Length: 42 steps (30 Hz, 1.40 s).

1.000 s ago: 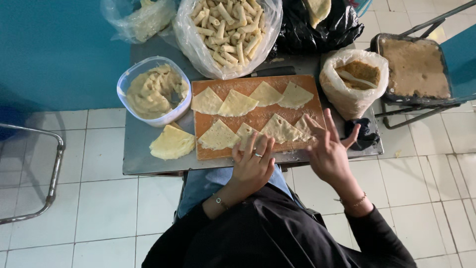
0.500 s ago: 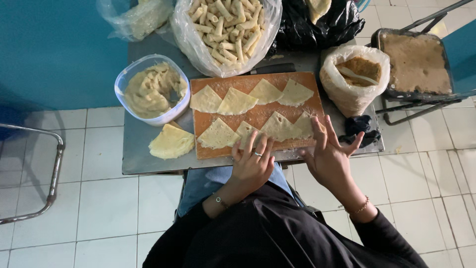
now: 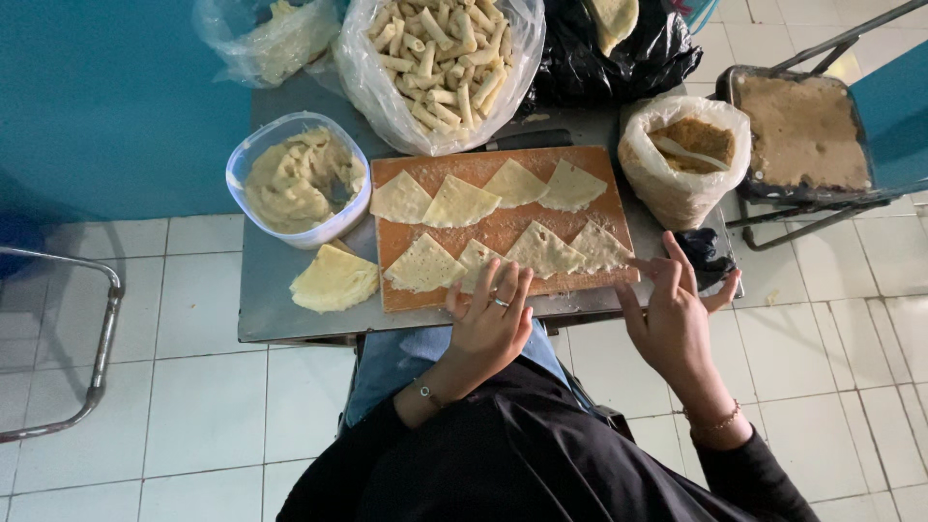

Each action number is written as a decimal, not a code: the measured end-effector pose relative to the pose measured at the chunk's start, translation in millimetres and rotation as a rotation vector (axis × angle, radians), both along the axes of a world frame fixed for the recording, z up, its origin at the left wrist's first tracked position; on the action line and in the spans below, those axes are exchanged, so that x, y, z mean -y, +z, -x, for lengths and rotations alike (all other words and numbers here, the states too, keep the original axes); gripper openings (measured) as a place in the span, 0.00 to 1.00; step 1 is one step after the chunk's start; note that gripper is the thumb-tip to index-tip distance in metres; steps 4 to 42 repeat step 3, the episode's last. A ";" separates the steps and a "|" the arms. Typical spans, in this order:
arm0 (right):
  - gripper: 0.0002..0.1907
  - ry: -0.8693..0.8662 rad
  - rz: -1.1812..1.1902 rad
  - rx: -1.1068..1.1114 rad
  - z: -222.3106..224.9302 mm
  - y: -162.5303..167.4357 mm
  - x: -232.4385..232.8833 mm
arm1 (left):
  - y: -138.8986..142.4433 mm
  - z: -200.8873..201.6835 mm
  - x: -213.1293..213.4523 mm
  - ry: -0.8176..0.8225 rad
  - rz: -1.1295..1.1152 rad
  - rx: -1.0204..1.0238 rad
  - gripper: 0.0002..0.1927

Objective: The person cuts a round of dough on a wooden board into triangular pieces using a knife, then folds each triangle into a cone shape by hand. They scoop filling from a plastic container into the folded dough pieces and press the edges closed, arranging the finished pastries in rows on the board.

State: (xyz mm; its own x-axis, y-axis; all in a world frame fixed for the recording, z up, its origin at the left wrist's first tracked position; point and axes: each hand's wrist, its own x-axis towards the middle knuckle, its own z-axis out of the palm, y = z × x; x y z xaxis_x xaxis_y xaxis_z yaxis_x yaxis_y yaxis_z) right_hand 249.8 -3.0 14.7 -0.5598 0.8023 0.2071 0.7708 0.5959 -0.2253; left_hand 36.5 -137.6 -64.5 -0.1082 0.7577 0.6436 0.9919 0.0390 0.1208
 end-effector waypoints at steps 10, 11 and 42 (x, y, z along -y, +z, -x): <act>0.27 0.124 -0.271 0.026 12.6 -4.0 5.2 | 0.5 -0.6 0.0 0.001 -0.016 0.010 0.30; 0.27 0.124 -0.271 0.026 12.6 -4.0 5.2 | 0.5 -0.6 0.0 0.001 -0.016 0.010 0.30; 0.27 0.124 -0.271 0.026 12.6 -4.0 5.2 | 0.5 -0.6 0.0 0.001 -0.016 0.010 0.30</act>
